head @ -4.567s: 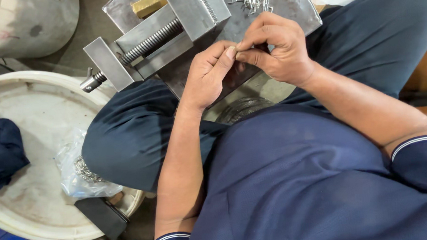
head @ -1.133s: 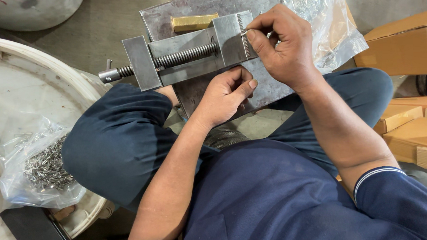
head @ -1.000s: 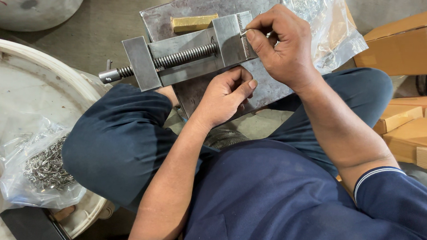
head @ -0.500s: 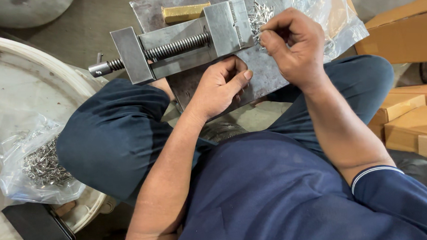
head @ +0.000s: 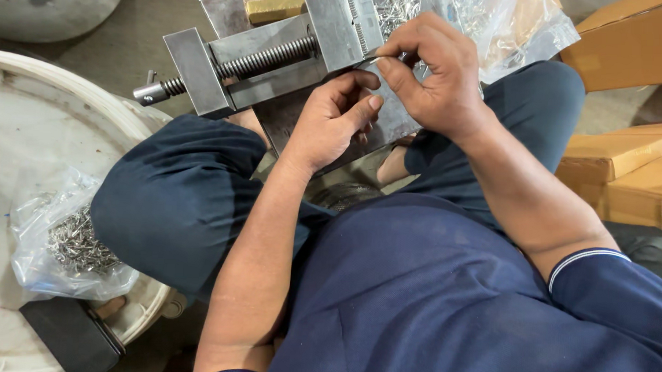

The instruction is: The person sits cross-legged on the floor and uses a metal bending tool to bend small metal pins. They pick up pins from a pile, place them into the tool's slot, and bend them using the tool's lever. The person also uses a small wooden block to adjust the tool's mechanism.

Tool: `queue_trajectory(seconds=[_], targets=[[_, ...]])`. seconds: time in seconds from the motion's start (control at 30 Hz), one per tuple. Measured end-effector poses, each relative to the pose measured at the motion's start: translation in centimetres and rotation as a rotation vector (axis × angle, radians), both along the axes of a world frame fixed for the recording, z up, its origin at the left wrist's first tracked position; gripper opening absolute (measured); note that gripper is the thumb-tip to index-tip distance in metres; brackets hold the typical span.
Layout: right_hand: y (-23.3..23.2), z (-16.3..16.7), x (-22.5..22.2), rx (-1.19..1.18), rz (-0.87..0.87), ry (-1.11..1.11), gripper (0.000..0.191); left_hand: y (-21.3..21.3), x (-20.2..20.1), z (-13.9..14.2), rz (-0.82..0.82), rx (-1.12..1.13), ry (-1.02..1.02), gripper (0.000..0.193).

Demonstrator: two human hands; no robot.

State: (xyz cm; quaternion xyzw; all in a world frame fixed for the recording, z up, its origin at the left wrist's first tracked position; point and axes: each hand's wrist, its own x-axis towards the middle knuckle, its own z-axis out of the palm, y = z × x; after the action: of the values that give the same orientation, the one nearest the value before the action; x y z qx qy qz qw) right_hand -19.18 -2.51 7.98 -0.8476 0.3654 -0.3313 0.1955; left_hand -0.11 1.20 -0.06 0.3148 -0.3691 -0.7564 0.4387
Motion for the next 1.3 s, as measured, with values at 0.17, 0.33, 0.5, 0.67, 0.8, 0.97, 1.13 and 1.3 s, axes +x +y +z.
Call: queue_trajectory(seconds=[0.17,0.33,0.5,0.67,0.8,0.97,1.13,1.3], targets=[[-0.8,0.1,0.5,-0.003,0.003,0.013,0.01,-0.2,0.0,-0.3,-0.016,-0.009,0.019,0.023],[-1.1,-0.3,0.7,0.011,0.011,-0.003,0.008,-0.3,0.3,-0.1,-0.022,-0.007,-0.016,0.024],[-1.0,-0.5,0.9,0.029,-0.011,-0.007,0.008,-0.3,0.4,0.0,-0.021,-0.02,-0.002,0.025],[-0.9,-0.7,0.8,0.044,-0.033,-0.032,0.009,-0.1,0.3,0.0,-0.012,-0.011,-0.036,0.025],[-0.9,-1.0,0.4,0.033,-0.035,-0.045,0.009,0.2,0.1,-0.4,0.014,-0.025,-0.022,0.024],[-0.6,-2.0,-1.3,0.079,-0.014,-0.109,0.005,0.9,-0.2,-0.7,0.037,-0.179,-0.108,0.023],[-0.6,-3.7,-4.8,0.435,-0.134,-0.327,0.007,2.8,1.6,1.6,0.057,-0.307,-0.349,0.024],[-0.1,-4.8,-6.8,0.406,-0.198,-0.11,0.01,5.0,6.2,3.9,0.382,-0.263,-0.145,0.012]])
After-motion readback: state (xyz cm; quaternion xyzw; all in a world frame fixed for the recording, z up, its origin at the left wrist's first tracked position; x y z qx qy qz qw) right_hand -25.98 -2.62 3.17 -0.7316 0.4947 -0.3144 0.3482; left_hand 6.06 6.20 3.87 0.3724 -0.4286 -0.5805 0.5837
